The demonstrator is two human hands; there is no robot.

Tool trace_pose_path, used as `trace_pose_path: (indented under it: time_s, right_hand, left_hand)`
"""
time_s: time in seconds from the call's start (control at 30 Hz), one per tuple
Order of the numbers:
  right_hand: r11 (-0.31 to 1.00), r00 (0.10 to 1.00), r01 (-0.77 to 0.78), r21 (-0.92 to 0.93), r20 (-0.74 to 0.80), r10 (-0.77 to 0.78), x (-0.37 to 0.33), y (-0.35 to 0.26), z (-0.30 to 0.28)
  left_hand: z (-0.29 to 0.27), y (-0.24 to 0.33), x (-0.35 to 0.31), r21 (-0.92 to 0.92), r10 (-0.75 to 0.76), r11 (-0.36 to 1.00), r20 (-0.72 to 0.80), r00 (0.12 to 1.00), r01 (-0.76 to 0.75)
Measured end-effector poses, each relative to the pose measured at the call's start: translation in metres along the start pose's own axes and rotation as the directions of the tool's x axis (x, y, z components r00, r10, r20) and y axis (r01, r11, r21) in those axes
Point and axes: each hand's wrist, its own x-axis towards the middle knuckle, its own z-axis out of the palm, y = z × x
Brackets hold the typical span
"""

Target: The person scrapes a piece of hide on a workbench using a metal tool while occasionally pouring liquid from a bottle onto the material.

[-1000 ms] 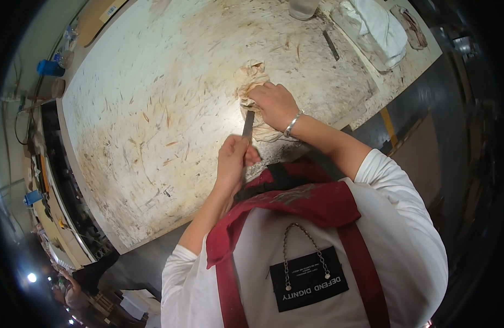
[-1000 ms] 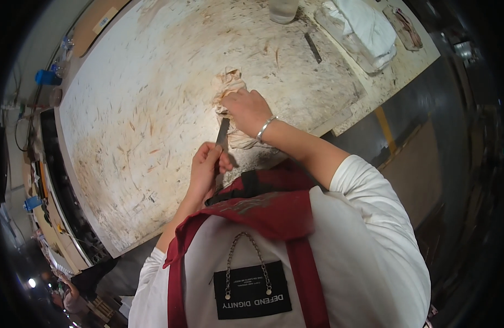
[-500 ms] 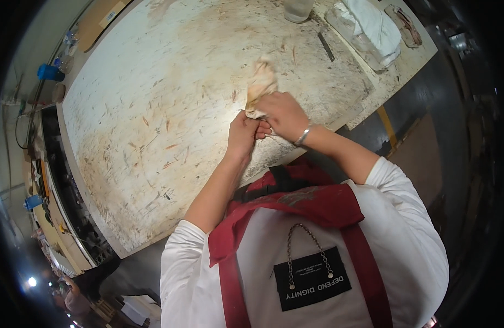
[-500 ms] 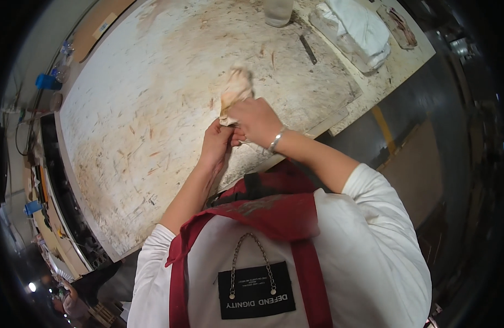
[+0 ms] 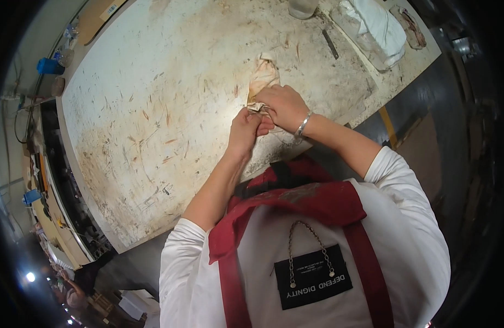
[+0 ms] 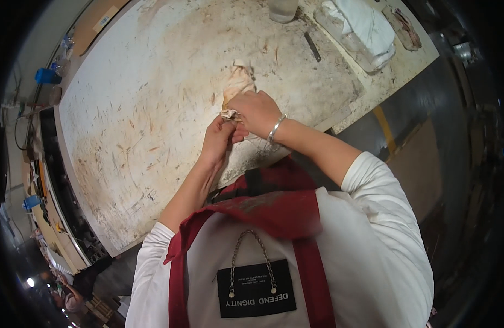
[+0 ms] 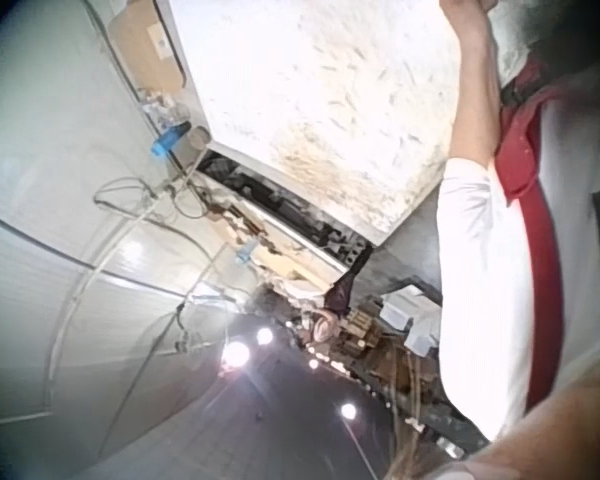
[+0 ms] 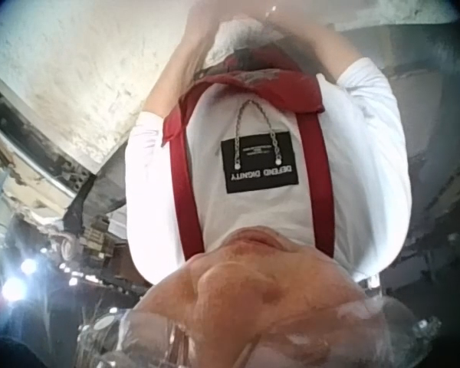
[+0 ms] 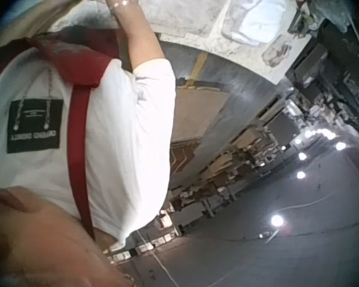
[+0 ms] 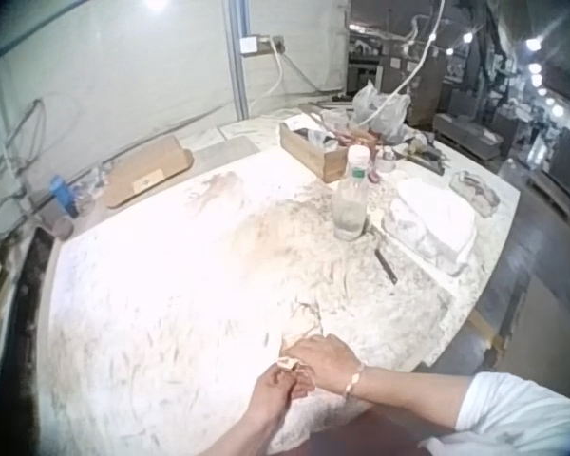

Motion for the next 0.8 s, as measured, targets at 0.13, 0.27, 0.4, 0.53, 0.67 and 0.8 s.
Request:
trace_pose_path:
  time_s: [0.13, 0.27, 0.4, 0.53, 0.67, 0.8]
  right_hand:
    - [0.988, 0.991, -0.131, -0.084, 0.009, 0.132, 0.007, 0.011, 0.004]
    - [1.000, 0.998, -0.012, -0.023, 0.054, 0.013, 0.006, -0.006, -0.002]
    - [0.993, 0.994, -0.098, -0.070, 0.041, 0.101, 0.010, 0.004, 0.002]
    - [0.986, 0.988, -0.152, -0.070, -0.017, 0.151, 0.010, 0.010, 0.009]
    - [0.939, 0.944, -0.329, 0.104, -0.008, 0.331, 0.009, 0.011, 0.005]
    - [0.654, 0.896, -0.392, 0.647, 0.106, 0.432, 0.004, 0.034, -0.014]
  left_hand:
    - [0.001, 0.000, -0.002, -0.017, -0.029, 0.999, -0.049, 0.998, 0.028]
    - [-0.002, -0.002, 0.003, -0.035, -0.025, 0.999, -0.040, 0.999, 0.024]
    - [-0.003, 0.000, -0.009, -0.031, -0.032, 0.999, -0.084, 0.996, 0.029]
    - [-0.022, 0.007, -0.042, 0.014, -0.032, 0.999, -0.088, 0.996, 0.033]
    - [-0.041, 0.017, -0.071, 0.016, -0.058, 0.998, -0.126, 0.990, 0.061]
    - [-0.038, 0.023, -0.063, -0.034, -0.005, 0.999, -0.109, 0.994, 0.001]
